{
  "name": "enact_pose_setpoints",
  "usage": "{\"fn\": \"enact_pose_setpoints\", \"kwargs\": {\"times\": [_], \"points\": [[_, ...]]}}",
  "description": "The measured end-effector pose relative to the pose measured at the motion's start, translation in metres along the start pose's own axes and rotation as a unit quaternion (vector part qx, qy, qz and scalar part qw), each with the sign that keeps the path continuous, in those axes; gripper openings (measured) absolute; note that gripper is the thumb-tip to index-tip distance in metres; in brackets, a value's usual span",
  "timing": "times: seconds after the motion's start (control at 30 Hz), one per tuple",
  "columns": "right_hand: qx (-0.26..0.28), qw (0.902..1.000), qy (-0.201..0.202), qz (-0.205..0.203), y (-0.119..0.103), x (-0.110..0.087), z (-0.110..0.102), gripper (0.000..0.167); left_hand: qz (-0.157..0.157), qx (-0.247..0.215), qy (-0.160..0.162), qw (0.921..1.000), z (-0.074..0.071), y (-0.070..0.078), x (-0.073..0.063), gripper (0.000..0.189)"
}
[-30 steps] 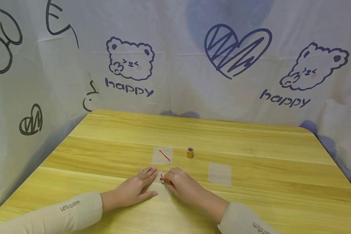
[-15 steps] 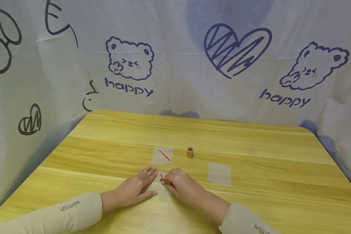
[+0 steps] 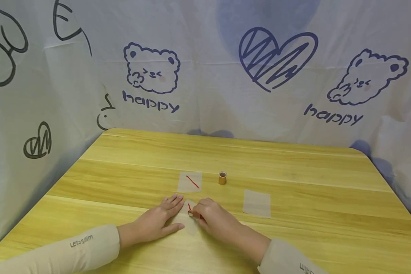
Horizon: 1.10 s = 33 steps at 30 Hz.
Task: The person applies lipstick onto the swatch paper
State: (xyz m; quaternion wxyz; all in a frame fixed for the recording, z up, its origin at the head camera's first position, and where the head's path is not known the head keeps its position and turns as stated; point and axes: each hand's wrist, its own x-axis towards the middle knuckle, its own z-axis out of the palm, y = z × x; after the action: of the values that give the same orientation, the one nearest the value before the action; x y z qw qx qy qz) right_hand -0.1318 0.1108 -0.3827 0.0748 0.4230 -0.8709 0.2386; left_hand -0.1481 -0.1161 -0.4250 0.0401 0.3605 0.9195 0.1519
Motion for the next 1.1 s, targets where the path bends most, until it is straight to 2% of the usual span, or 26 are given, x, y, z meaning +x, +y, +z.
{"fn": "enact_pose_setpoints", "kwargs": {"times": [0.57,1.1], "points": [[0.003,0.9999,-0.011,0.005,-0.0021,-0.0031,-0.0024,0.015,-0.001,-0.007,-0.005,1.0000,-0.0013,-0.0004,0.0001,0.068],[0.002,1.0000,-0.005,0.000,-0.0051,-0.0064,-0.0025,0.014,-0.005,-0.011,-0.003,0.9999,-0.0014,0.0006,-0.0009,0.068]]}}
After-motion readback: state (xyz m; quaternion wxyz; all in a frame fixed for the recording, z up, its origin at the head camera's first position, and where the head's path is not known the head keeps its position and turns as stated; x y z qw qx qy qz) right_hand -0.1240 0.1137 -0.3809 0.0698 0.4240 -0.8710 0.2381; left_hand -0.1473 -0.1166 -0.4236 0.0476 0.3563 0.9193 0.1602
